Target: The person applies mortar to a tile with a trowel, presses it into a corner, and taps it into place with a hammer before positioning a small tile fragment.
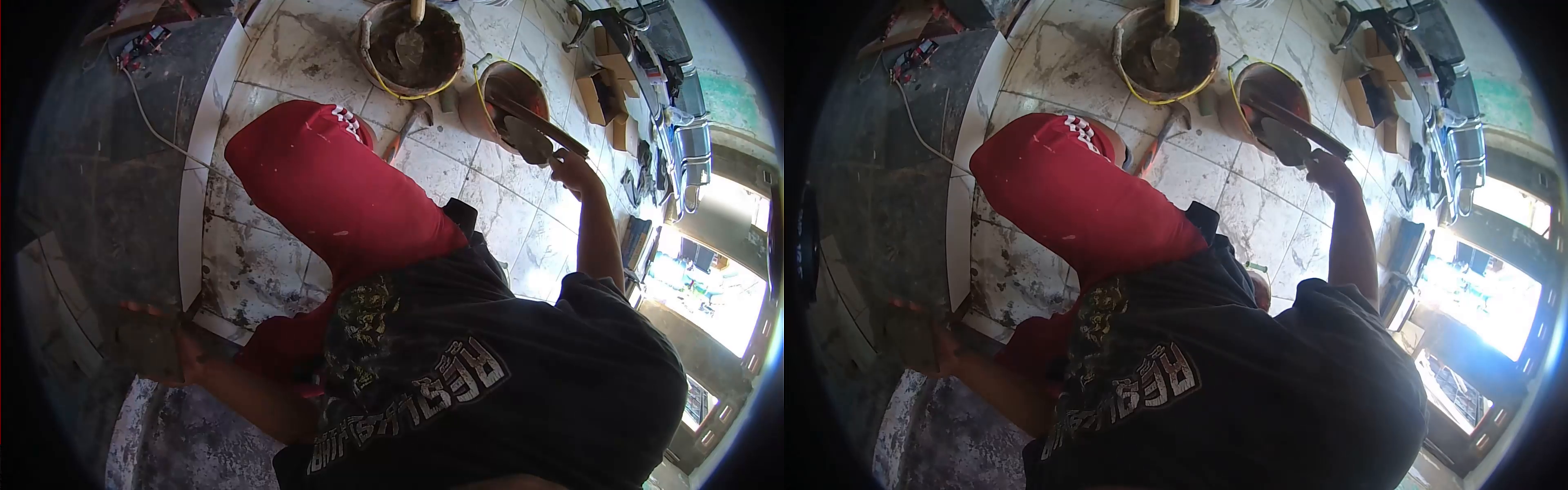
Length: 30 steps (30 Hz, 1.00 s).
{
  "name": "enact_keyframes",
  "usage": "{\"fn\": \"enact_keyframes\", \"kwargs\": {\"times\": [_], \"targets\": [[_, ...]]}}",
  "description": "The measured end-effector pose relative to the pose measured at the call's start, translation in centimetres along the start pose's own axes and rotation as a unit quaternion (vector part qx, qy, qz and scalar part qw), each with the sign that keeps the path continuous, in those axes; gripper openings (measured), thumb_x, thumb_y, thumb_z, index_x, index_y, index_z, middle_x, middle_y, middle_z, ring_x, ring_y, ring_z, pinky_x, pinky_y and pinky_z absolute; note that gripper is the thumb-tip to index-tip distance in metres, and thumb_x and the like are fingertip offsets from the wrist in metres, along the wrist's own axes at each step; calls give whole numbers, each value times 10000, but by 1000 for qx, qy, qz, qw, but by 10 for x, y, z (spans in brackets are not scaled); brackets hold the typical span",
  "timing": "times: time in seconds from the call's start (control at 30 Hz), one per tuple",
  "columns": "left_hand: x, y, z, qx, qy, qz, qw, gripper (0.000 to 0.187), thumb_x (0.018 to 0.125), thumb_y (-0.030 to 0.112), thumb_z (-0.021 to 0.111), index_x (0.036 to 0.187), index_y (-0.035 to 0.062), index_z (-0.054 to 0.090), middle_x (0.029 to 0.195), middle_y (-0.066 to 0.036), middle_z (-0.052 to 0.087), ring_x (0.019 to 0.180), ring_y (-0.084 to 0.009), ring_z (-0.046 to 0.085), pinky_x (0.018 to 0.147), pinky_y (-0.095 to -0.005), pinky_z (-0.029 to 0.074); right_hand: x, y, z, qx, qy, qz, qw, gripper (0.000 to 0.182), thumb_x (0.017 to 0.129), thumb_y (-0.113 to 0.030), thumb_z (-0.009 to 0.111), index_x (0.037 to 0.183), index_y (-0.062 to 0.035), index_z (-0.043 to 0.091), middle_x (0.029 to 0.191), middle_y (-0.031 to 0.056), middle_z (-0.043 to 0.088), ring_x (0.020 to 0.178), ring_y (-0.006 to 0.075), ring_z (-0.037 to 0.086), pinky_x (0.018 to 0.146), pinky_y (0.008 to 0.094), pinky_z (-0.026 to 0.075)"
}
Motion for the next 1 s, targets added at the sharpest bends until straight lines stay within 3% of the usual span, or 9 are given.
{"fn": "enact_keyframes", "kwargs": {"times": [0.2, 0.23, 0.33, 0.47, 0.57, 0.67, 0.77, 0.9, 1.0], "targets": [[-5, 21, -13, 94, 20, 40, 995, 839, 866, 273, 625, 1473, -68, 157, 1524, -303, 166, 1414, -450, 193, 1169, -544, 188, 51, -13, -5, -178, -51, 9, 983, 315, 886, -305, 572, 900, -2, 657, 713, 87, 660, 577, 197, 624, 533, 356, 493], [-7, 23, -14, 100, 28, 46, 994, 842, 862, 267, 632, 1471, -73, 160, 1523, -304, 169, 1414, -449, 195, 1167, -544, 193, 59, -11, -3, -120, -40, -4, 992, 269, 867, -259, 598, 871, 2, 661, 667, 79, 632, 544, 189, 608, 493, 348, 478], [-13, 21, -8, 82, 39, 49, 995, 848, 844, 242, 659, 1476, -54, 178, 1532, -286, 166, 1416, -442, 195, 1162, -542, 203, 80, -9, -1, -131, -43, -25, 990, 201, 852, -200, 621, 864, -5, 665, 638, 75, 612, 511, 179, 582, 458, 341, 465], [-30, 34, -9, 137, 111, 96, 980, 900, 808, 218, 711, 1500, 10, 174, 1557, -239, 144, 1430, -423, 169, 1165, -540, 189, 67, -43, -11, -144, -106, 15, 984, 218, 824, -129, 637, 1033, -66, 632, 602, 62, 587, 447, 149, 523, 403, 341, 420], [-45, 41, -11, 145, 139, 110, 973, 921, 805, 225, 726, 1512, 47, 162, 1562, -222, 141, 1436, -411, 162, 1164, -541, 185, 73, -40, -13, -142, -106, 49, 983, 282, 701, -37, 707, 973, 19, 658, 671, 126, 621, 533, 209, 586, 433, 382, 461], [-52, 41, -14, 87, 142, 109, 980, 930, 804, 211, 743, 1517, 74, 161, 1551, -234, 153, 1426, -408, 200, 1160, -534, 199, 122, -8, 4, -267, -71, -50, 960, 317, 772, -151, 716, 1082, -104, 668, 711, 127, 661, 570, 219, 628, 492, 374, 495], [-56, 39, -13, 91, 158, 122, 976, 919, 822, 232, 730, 1519, 83, 149, 1554, -231, 140, 1425, -404, 207, 1153, -533, 218, 98, -45, -2, -373, -91, -65, 921, 253, 806, -266, 706, 962, -67, 705, 735, 130, 672, 601, 225, 651, 552, 387, 529], [-62, 41, -10, 107, 159, 142, 971, 905, 844, 255, 707, 1519, 70, 133, 1554, -233, 134, 1422, -400, 215, 1150, -538, 226, 97, -57, -7, -365, -146, -80, 916, 250, 802, -290, 711, 961, -97, 720, 790, 119, 690, 700, 242, 681, 639, 391, 549], [-67, 41, -11, 116, 159, 148, 969, 890, 870, 308, 672, 1519, 59, 116, 1551, -238, 142, 1419, -396, 227, 1150, -534, 230, 114, -50, 4, -515, -121, -175, 830, 248, 782, -295, 729, 972, -136, 731, 892, 104, 711, 839, 261, 691, 752, 398, 546]]}}
Point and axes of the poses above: each hand's wrist, its own x-axis towards the middle knuckle, its own z-axis out of the palm, y = z × x, the point moved 2 cm from there along x, towards the middle knuckle
